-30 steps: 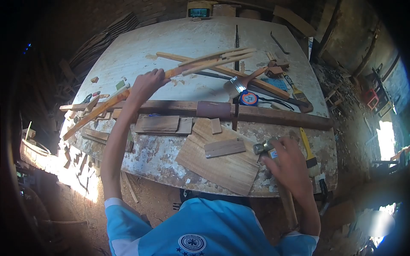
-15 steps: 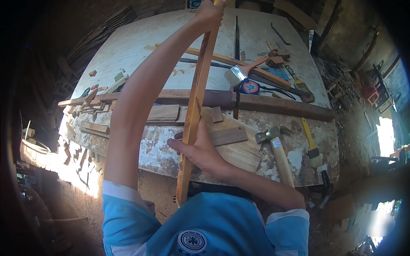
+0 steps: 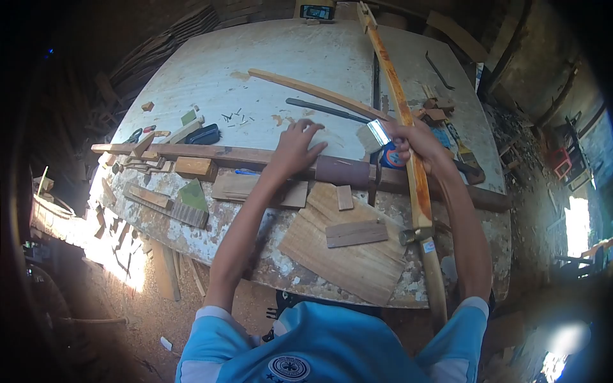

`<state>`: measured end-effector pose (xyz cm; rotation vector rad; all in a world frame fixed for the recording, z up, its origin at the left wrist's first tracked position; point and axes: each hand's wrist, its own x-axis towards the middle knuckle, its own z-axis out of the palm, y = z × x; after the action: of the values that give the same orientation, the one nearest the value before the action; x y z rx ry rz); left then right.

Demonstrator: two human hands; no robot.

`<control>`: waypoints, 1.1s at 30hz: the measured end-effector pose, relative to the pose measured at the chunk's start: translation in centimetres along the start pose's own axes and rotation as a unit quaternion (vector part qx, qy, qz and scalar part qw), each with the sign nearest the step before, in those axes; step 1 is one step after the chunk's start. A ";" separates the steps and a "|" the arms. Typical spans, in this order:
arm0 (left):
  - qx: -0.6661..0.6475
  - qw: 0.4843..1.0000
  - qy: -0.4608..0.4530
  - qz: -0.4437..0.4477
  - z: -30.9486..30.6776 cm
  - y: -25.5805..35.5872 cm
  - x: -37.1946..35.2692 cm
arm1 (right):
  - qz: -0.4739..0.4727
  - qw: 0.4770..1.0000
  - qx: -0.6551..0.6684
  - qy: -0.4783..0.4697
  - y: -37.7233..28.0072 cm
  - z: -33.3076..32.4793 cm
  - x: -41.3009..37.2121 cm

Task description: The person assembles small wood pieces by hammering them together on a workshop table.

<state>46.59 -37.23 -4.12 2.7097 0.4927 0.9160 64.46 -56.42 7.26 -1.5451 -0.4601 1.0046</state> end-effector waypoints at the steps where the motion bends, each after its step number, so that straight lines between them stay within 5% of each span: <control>1: 0.008 0.999 -0.026 -0.036 0.0 0.0 -0.3 | 0.009 1.000 0.004 -0.015 -0.7 0.0 2.5; 4: -0.001 0.997 -0.028 -0.065 -0.1 0.6 -0.3 | 0.033 0.998 0.032 -0.047 -1.8 1.0 9.5; 6: -0.017 0.979 -0.136 -0.148 -1.5 1.6 0.2 | 0.034 0.996 0.057 -0.053 -2.8 2.6 13.3; 13: -0.015 0.972 -0.172 -0.156 -1.6 1.2 0.7 | 0.025 0.997 0.065 -0.043 -6.0 8.6 22.5; 33: -0.009 0.964 -0.216 -0.156 -1.7 1.4 1.1 | 0.018 0.990 0.127 -0.065 -4.7 12.5 26.6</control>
<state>46.70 -37.85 -1.77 2.5982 0.7764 0.2347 70.30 -27.48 3.23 -1.2689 -0.3787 1.1506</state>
